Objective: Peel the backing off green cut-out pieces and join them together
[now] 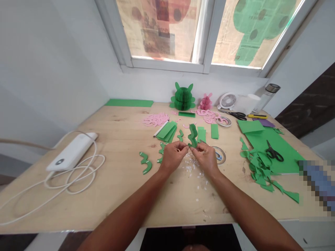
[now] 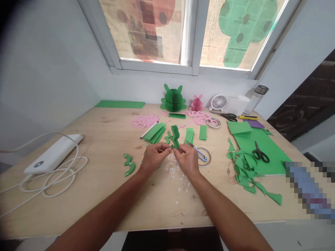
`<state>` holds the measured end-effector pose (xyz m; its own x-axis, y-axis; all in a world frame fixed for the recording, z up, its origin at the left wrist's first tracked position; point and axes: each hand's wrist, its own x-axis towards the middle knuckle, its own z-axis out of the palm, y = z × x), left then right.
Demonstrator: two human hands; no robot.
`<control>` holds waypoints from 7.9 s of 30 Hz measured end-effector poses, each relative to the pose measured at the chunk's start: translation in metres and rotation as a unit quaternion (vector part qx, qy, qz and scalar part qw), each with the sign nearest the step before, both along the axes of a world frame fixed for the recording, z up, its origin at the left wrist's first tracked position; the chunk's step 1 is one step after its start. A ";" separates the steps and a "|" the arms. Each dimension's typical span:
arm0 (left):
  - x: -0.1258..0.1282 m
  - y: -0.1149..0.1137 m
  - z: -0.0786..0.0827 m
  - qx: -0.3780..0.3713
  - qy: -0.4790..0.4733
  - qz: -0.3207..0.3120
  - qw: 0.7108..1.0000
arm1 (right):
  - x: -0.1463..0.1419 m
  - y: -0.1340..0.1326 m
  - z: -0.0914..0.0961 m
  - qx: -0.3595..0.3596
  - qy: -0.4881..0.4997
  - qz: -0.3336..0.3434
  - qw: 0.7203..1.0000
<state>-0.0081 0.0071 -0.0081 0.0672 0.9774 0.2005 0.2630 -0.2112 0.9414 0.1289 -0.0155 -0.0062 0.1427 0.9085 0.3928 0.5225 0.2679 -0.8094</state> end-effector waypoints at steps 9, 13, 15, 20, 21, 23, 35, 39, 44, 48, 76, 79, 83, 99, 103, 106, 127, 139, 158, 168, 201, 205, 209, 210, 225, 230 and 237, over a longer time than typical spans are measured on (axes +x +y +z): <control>-0.001 0.002 -0.001 -0.013 -0.019 -0.009 1.000 | 0.000 0.000 -0.001 0.013 -0.018 0.001 1.000; 0.000 0.001 -0.001 -0.010 -0.021 -0.006 1.000 | -0.001 -0.001 -0.001 0.019 -0.030 0.000 0.999; 0.000 0.001 -0.002 -0.012 -0.023 -0.006 1.000 | -0.002 -0.001 0.000 0.020 -0.031 -0.001 0.999; 0.001 0.001 0.000 -0.033 -0.052 -0.005 0.998 | -0.003 -0.001 0.001 0.001 -0.005 0.005 1.000; 0.001 0.001 0.001 -0.043 -0.064 -0.006 0.997 | -0.003 -0.001 0.001 -0.009 0.012 0.007 1.000; 0.002 0.002 0.003 -0.070 -0.093 -0.012 0.993 | -0.002 0.000 0.000 -0.037 0.057 0.013 0.998; 0.001 0.002 0.009 -0.127 -0.187 -0.006 0.974 | 0.003 0.005 -0.007 -0.125 0.237 0.029 0.963; -0.001 0.005 0.009 -0.101 -0.175 0.027 0.979 | 0.004 0.004 -0.005 -0.126 0.240 0.032 0.962; -0.003 0.008 0.002 -0.033 -0.135 0.029 0.990 | 0.003 0.004 -0.004 -0.130 0.244 0.039 0.960; -0.002 0.007 0.000 -0.032 -0.102 -0.012 0.994 | 0.003 0.005 -0.003 -0.132 0.295 0.059 0.945; 0.002 0.003 0.006 -0.096 -0.229 -0.061 0.967 | 0.004 0.000 0.004 -0.172 0.430 0.247 0.851; 0.001 0.003 0.009 -0.110 -0.255 -0.057 0.959 | 0.004 0.000 0.003 -0.175 0.420 0.236 0.859; -0.001 0.003 0.013 -0.103 -0.276 -0.067 0.953 | 0.004 0.001 -0.001 -0.183 0.386 0.225 0.876; -0.001 0.002 0.018 -0.179 -0.407 -0.075 0.893 | 0.005 0.001 -0.002 -0.176 0.248 0.199 0.932; -0.001 0.003 0.016 -0.182 -0.382 -0.059 0.904 | 0.004 0.000 0.000 -0.183 0.215 0.182 0.942; 0.000 0.004 0.014 -0.170 -0.355 -0.043 0.918 | 0.004 -0.001 0.001 -0.188 0.197 0.169 0.947; 0.003 0.001 0.005 -0.031 -0.203 -0.031 0.978 | 0.003 -0.002 0.005 -0.018 -0.031 0.065 0.997; 0.005 0.002 0.006 -0.087 -0.244 -0.056 0.964 | 0.007 0.002 0.002 -0.100 0.130 0.099 0.982; -0.050 0.013 0.043 -0.027 -0.130 0.042 0.990 | 0.011 0.008 0.004 -0.170 0.358 0.073 0.915; -0.091 -0.015 0.013 0.023 0.396 0.015 0.918 | 0.007 0.007 0.006 -0.189 0.346 0.059 0.917; -0.171 0.013 0.010 -0.110 0.262 -0.063 0.957 | 0.004 0.004 0.000 -0.202 0.295 0.091 0.929; -0.159 -0.003 0.033 -0.156 0.111 -0.154 0.969 | 0.002 0.002 0.001 -0.203 0.294 0.093 0.929; -0.128 -0.012 0.056 -0.168 -0.014 -0.241 0.956 | 0.002 0.003 0.001 -0.202 0.277 0.094 0.934; -0.120 -0.011 0.058 -0.167 -0.028 -0.263 0.950 | 0.002 0.003 0.001 -0.203 0.273 0.095 0.936; -0.060 0.013 0.048 -0.180 -0.153 -0.246 0.940 | 0.000 0.000 0.005 -0.199 0.227 0.113 0.947; -0.051 0.016 0.033 -0.196 -0.216 -0.227 0.929 | 0.000 -0.001 0.006 -0.196 0.210 0.115 0.951; -0.042 0.020 0.018 -0.214 -0.348 -0.119 0.905 | -0.001 0.000 0.004 -0.194 0.239 0.106 0.945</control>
<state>-0.0503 0.0273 0.0095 0.2883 0.9502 -0.1181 -0.4302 0.2388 0.8706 0.1276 -0.0159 -0.0026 0.0182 0.9990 -0.0399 0.0396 -0.0406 -0.9984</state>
